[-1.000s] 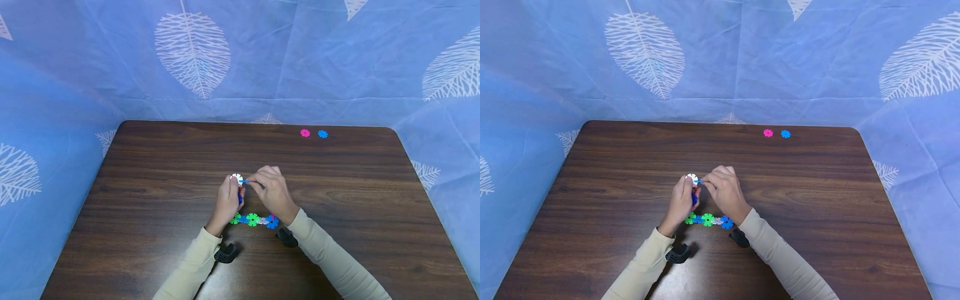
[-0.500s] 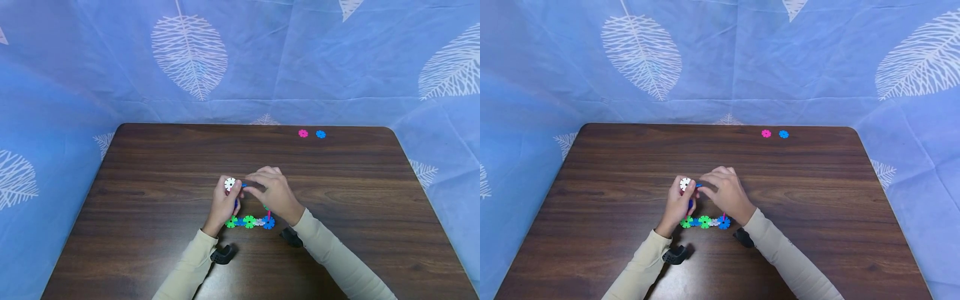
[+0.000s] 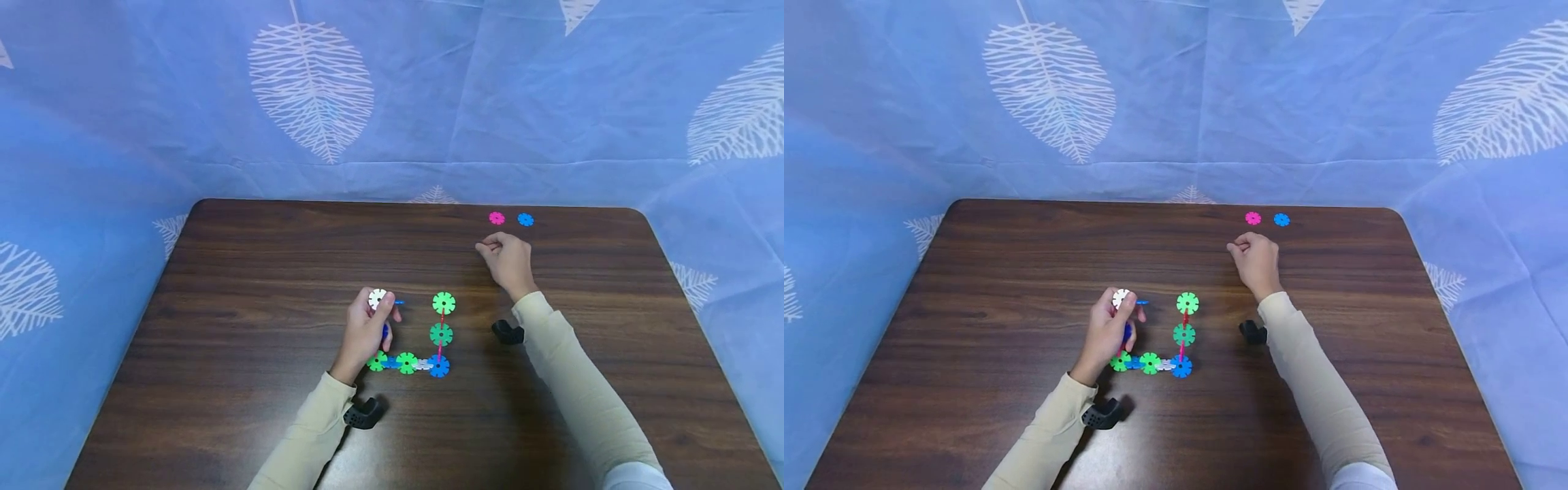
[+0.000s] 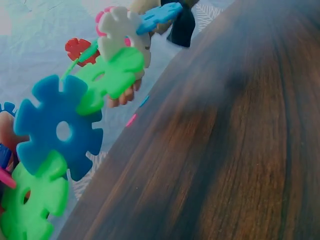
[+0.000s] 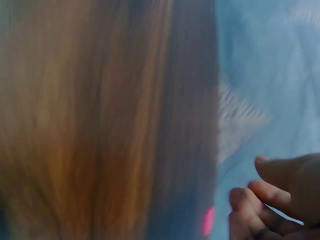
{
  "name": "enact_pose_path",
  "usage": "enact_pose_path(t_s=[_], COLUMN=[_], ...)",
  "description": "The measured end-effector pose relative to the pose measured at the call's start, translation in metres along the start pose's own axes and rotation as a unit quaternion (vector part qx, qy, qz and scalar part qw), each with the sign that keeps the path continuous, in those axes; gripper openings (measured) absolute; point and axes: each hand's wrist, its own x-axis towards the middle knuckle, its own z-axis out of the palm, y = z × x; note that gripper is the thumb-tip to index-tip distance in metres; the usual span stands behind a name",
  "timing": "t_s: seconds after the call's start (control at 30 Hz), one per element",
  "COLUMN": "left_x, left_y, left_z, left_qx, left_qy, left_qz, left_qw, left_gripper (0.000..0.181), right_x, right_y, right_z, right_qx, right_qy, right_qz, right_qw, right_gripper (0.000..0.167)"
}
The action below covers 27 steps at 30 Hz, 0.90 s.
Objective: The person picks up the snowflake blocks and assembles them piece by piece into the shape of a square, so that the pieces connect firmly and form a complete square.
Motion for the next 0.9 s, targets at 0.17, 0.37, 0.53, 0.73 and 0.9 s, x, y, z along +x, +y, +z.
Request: enact_pose_path(t_s=[0.17,0.37,0.53,0.73,0.9], left_x=[0.001,0.0,-0.003,-0.002,0.001], left_y=[0.007,0.005,0.005,0.003,0.002], left_z=[0.002,-0.004,-0.008,-0.01,-0.01], left_qx=[-0.002,-0.008,-0.007,-0.001,0.004], left_qy=[-0.012,-0.004,0.01,0.004,0.011], left_qz=[-0.009,0.007,0.014,0.008,0.011], left_qw=[0.9999,0.9999,0.9998,1.0,0.9999], left_gripper=[0.024,0.025,0.026,0.026,0.028], right_x=[0.028,0.06,0.077,0.082,0.083], right_y=[0.029,0.044,0.046,0.046,0.043], right_z=[0.005,0.009,0.011,0.013,0.014], right_qx=[-0.026,-0.028,-0.066,-0.087,-0.094], right_qy=[0.031,0.028,0.016,0.008,0.003], right_qz=[0.074,0.141,0.161,0.2,0.192], right_qw=[0.9964,0.9892,0.9847,0.9758,0.9768], right_gripper=[0.03,0.039,0.039,0.041,0.038])
